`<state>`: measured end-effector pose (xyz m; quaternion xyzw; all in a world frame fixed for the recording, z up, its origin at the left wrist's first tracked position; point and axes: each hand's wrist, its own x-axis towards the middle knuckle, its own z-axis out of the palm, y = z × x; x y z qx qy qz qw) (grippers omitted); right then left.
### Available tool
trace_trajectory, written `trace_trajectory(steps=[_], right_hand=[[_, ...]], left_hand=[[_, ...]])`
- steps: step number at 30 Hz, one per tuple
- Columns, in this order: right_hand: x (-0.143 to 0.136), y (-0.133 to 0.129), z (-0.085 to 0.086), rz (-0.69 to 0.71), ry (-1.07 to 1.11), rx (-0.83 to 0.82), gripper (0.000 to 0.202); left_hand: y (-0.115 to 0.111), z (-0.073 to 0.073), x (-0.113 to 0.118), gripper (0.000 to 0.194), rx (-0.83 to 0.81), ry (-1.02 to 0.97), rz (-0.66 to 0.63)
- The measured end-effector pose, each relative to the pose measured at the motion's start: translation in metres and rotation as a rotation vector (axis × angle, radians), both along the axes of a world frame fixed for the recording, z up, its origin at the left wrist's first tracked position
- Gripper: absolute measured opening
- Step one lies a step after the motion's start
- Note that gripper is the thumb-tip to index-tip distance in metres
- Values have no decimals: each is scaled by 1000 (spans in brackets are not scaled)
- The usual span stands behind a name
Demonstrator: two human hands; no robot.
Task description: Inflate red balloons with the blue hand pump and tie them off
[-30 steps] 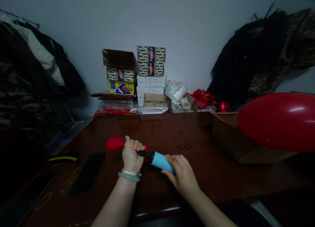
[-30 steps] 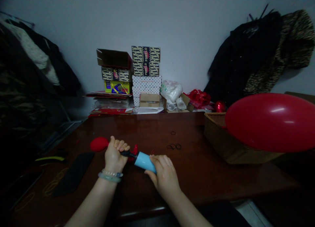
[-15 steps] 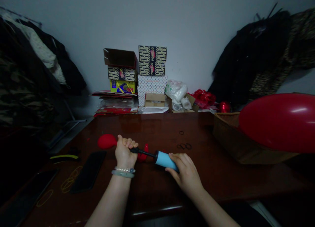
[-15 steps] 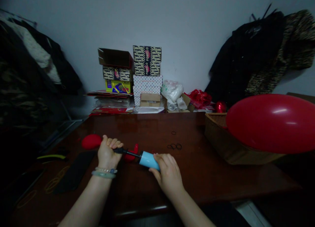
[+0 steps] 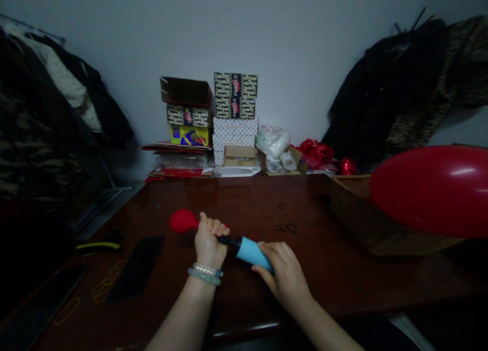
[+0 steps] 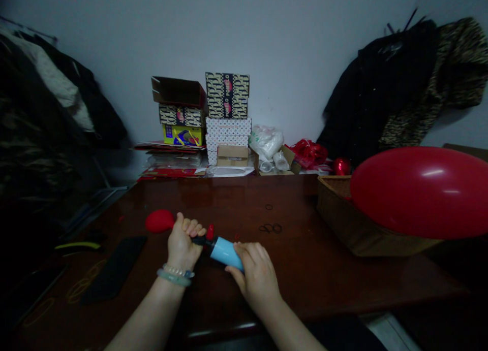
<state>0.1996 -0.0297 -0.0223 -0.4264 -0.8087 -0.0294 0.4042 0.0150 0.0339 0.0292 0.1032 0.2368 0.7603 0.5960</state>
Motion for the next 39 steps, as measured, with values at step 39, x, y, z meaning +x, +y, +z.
trace_trajectory(steps=[39], right_hand=[[1,-2,3,-17,-3,-2,38]], left_hand=[[-3,3,3,49,20,4,-9]])
